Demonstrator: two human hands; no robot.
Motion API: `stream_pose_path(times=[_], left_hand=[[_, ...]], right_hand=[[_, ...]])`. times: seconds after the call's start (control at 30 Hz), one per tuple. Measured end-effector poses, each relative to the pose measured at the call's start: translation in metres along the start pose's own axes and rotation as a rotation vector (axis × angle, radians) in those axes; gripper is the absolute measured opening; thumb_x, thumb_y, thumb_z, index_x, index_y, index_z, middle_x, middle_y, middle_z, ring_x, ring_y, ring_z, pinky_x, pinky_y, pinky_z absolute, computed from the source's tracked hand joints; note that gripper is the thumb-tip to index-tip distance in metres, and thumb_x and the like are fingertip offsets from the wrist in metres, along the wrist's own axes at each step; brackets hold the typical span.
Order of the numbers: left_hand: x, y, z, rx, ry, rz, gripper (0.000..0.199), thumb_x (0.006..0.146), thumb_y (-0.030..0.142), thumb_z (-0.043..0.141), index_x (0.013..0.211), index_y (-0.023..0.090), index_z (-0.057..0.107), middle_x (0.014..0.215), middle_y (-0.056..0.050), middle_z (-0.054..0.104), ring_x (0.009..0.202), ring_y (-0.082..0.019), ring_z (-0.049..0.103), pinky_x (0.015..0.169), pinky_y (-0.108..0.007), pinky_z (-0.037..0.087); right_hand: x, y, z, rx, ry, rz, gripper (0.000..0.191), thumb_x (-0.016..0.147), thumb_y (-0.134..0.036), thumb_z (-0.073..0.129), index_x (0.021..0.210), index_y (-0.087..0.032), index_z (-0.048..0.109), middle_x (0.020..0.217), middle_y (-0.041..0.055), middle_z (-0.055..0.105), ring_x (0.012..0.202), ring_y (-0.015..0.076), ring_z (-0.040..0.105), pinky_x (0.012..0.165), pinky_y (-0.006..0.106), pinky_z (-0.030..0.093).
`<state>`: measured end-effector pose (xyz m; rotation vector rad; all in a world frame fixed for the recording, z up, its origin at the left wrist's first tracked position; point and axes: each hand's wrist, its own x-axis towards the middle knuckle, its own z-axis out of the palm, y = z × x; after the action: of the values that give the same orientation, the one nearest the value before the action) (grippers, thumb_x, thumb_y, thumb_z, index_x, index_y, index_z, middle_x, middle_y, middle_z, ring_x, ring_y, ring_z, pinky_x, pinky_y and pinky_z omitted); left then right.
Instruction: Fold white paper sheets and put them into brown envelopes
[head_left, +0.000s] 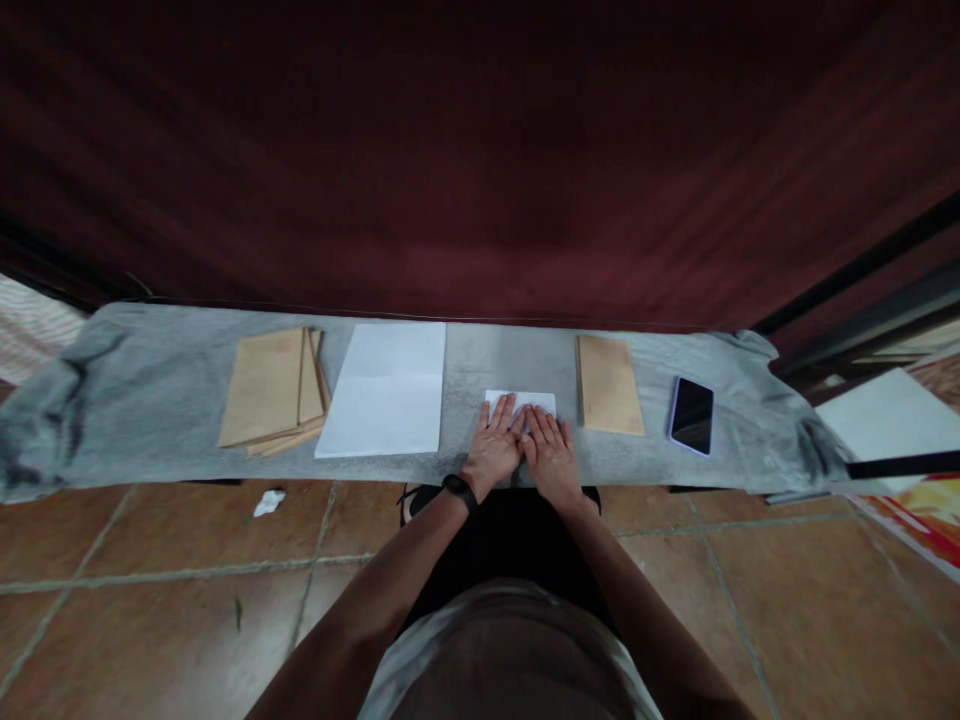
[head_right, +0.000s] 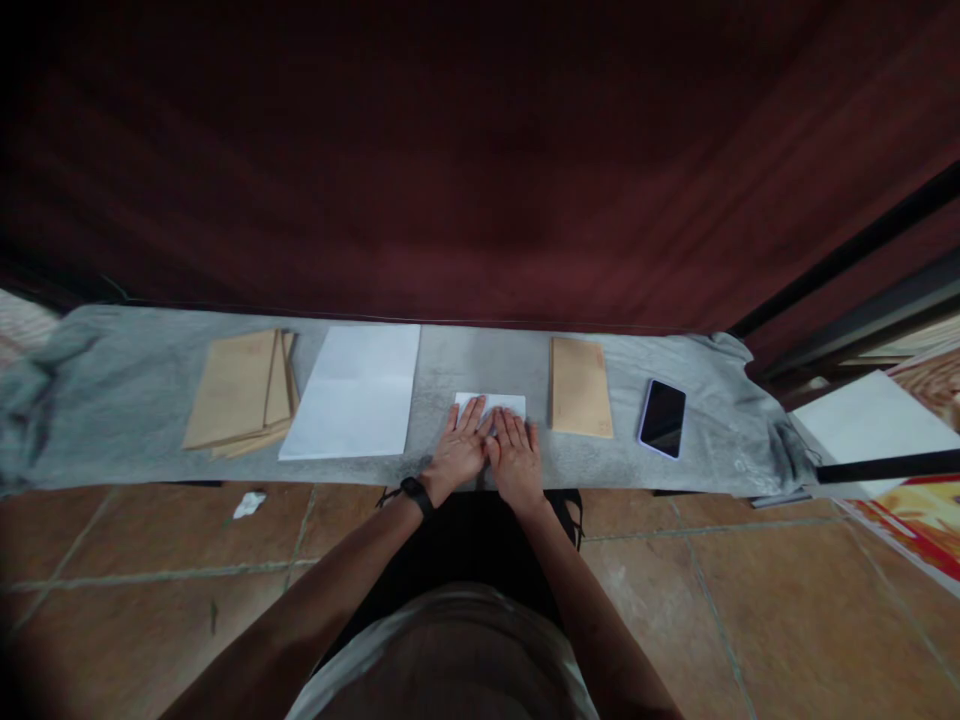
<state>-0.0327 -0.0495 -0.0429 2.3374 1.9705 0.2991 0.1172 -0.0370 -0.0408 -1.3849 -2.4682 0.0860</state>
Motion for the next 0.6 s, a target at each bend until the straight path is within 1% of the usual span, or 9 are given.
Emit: stream_pose_path(times=[0.07, 0.13, 0.33, 0.43, 0.6], left_hand=[[0.000, 0.000, 0.001, 0.008, -0.005, -0.001, 0.060, 0.100, 0.032, 0.038, 0.157, 0.015, 0.032, 0.167, -0.015, 0.020, 0.156, -0.030, 0.014, 0.126, -0.056, 0.011], [0.001, -0.001, 0.001, 0.009, 0.002, -0.010, 0.060, 0.100, 0.031, 0.036, 0.157, 0.015, 0.032, 0.167, -0.014, 0.022, 0.156, -0.029, 0.015, 0.126, -0.055, 0.011], [0.001, -0.001, 0.001, -0.004, 0.051, -0.022, 0.058, 0.101, 0.031, 0.032, 0.157, 0.017, 0.032, 0.165, -0.011, 0.029, 0.155, -0.026, 0.019, 0.126, -0.053, 0.014], [0.001, -0.001, 0.000, -0.008, 0.064, -0.055, 0.059, 0.102, 0.033, 0.030, 0.157, 0.013, 0.030, 0.164, -0.013, 0.031, 0.154, -0.024, 0.021, 0.126, -0.050, 0.016], [-0.001, -0.003, 0.000, 0.025, 0.030, -0.140, 0.063, 0.103, 0.038, 0.029, 0.156, 0.005, 0.029, 0.164, -0.016, 0.030, 0.155, -0.025, 0.020, 0.127, -0.045, 0.017]], right_hand=[[0.008, -0.004, 0.000, 0.002, -0.020, -0.019, 0.052, 0.108, -0.032, 0.027, 0.157, -0.015, 0.034, 0.159, 0.0114, 0.040, 0.147, 0.0265, 0.037, 0.122, 0.051, 0.022], [0.013, -0.005, 0.002, -0.013, -0.027, -0.015, 0.052, 0.108, -0.032, 0.028, 0.156, -0.014, 0.036, 0.159, 0.0129, 0.039, 0.148, 0.0276, 0.036, 0.121, 0.052, 0.023], [0.018, 0.007, 0.005, -0.044, -0.009, 0.030, 0.051, 0.107, -0.034, 0.033, 0.153, -0.014, 0.042, 0.159, 0.0141, 0.040, 0.148, 0.0295, 0.036, 0.119, 0.051, 0.027], [0.019, 0.011, 0.007, -0.040, 0.022, 0.056, 0.052, 0.107, -0.035, 0.034, 0.154, -0.014, 0.041, 0.159, 0.0138, 0.040, 0.147, 0.0299, 0.037, 0.118, 0.050, 0.028], [0.018, 0.012, 0.011, -0.037, 0.054, 0.068, 0.053, 0.106, -0.036, 0.037, 0.154, -0.014, 0.040, 0.158, 0.0147, 0.042, 0.145, 0.0307, 0.039, 0.117, 0.050, 0.027]])
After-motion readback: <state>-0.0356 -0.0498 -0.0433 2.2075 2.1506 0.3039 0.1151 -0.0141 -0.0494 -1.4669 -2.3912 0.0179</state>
